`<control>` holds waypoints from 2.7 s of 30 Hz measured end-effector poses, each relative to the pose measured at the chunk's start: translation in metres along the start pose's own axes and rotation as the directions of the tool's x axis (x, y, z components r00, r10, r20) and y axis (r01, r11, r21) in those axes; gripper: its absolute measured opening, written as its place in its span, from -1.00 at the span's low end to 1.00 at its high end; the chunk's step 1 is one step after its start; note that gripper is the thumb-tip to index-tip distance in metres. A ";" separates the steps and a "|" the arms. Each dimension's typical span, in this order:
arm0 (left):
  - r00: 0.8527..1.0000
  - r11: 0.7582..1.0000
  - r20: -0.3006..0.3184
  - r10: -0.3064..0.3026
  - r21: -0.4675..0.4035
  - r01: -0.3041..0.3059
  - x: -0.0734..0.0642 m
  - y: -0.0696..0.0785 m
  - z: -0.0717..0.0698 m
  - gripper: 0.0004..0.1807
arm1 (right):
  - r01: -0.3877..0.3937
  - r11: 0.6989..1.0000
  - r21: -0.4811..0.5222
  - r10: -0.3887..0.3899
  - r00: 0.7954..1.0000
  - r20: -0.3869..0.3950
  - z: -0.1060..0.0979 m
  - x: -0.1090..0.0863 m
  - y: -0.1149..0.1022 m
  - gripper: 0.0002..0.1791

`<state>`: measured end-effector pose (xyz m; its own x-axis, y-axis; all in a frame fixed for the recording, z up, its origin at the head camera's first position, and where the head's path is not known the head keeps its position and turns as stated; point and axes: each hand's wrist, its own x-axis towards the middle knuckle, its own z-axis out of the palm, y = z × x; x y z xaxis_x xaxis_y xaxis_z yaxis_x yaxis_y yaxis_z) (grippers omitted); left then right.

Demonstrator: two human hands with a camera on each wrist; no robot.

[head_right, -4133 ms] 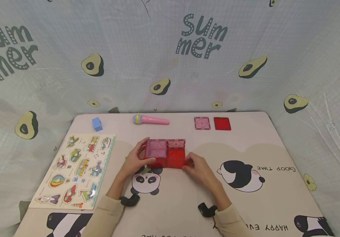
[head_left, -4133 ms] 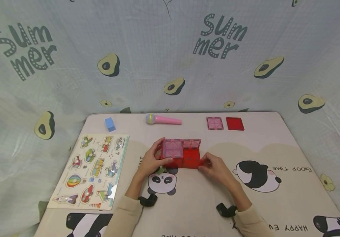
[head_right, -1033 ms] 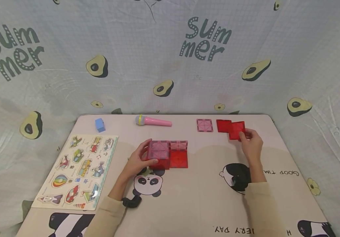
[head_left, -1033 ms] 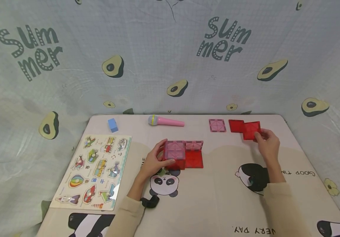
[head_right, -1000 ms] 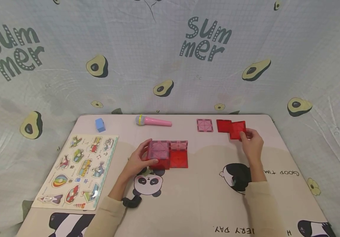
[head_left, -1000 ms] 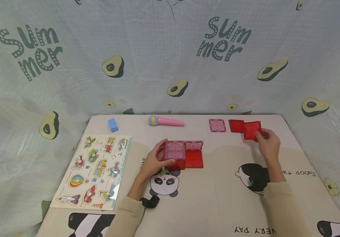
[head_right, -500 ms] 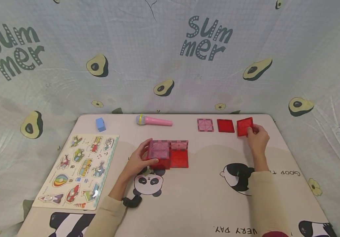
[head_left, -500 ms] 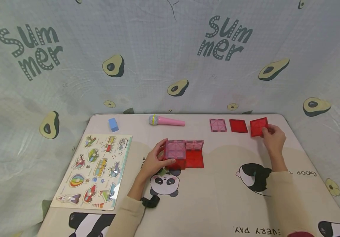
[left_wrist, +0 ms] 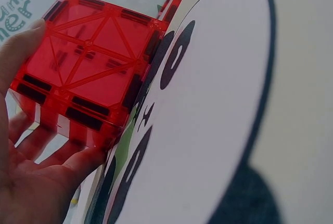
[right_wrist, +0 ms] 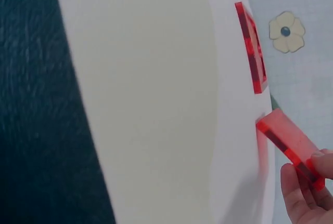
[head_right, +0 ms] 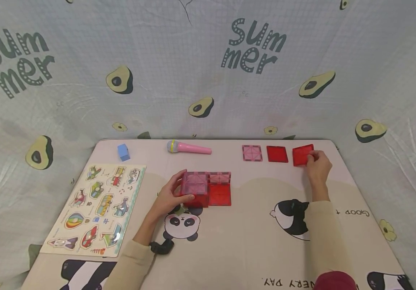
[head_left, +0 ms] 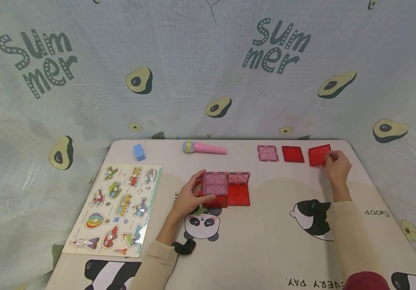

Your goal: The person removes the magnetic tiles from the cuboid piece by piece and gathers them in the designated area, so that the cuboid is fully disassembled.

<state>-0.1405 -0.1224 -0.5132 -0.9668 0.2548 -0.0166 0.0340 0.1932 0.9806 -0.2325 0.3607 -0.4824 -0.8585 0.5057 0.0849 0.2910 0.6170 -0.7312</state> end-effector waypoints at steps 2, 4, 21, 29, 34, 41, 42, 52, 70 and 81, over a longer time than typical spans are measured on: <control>1.000 1.000 0.000 0.000 0.000 0.000 0.000 0.000 0.000 -0.02 | -0.004 1.000 -0.010 0.005 1.000 0.014 0.001 0.001 0.001 -0.58; 1.000 1.000 -0.001 0.001 -0.002 -0.001 0.000 -0.001 0.000 -0.02 | -0.017 1.000 -0.014 0.017 0.999 0.038 0.002 0.001 0.001 -0.55; 1.000 1.000 0.003 -0.003 -0.015 0.003 0.000 0.001 -0.001 -0.03 | -0.177 0.984 0.036 0.170 0.975 0.142 0.014 0.004 0.004 -0.21; 1.000 1.000 0.004 0.005 -0.009 -0.005 0.001 0.000 0.000 -0.03 | -0.186 0.982 0.004 0.184 0.972 0.145 0.019 0.008 0.006 -0.25; 1.000 1.000 0.004 0.007 -0.009 -0.007 0.001 -0.001 0.000 -0.03 | -0.182 0.983 -0.020 0.182 0.973 0.142 0.022 0.010 0.006 -0.26; 1.000 1.000 0.002 0.009 -0.005 -0.009 0.000 0.000 -0.001 -0.03 | -0.187 0.982 -0.038 0.191 0.973 0.131 0.025 0.010 0.007 -0.27; 1.000 1.000 0.001 0.010 -0.004 -0.010 0.000 0.001 -0.001 -0.03 | -0.186 0.982 -0.039 0.189 0.973 0.129 0.025 0.009 0.007 -0.27; 1.000 1.000 0.004 -0.005 -0.010 0.005 0.000 -0.001 -0.001 -0.04 | -0.233 0.972 0.024 0.228 0.965 0.127 0.017 0.009 0.007 -0.25; 1.000 1.000 -0.002 -0.007 0.001 0.007 0.000 -0.001 0.000 -0.05 | -0.066 0.996 0.064 0.063 0.997 0.047 -0.003 -0.012 -0.023 -0.29; 1.000 1.000 -0.012 -0.021 0.020 0.021 0.000 0.000 0.000 -0.05 | 0.004 0.998 0.066 -0.006 1.000 0.030 -0.002 -0.033 -0.045 -0.31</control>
<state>-0.1401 -0.1220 -0.5131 -0.9703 0.2393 -0.0344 0.0189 0.2172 0.9760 -0.2170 0.3173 -0.4509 -0.8728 0.4833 0.0688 0.2590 0.5779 -0.7740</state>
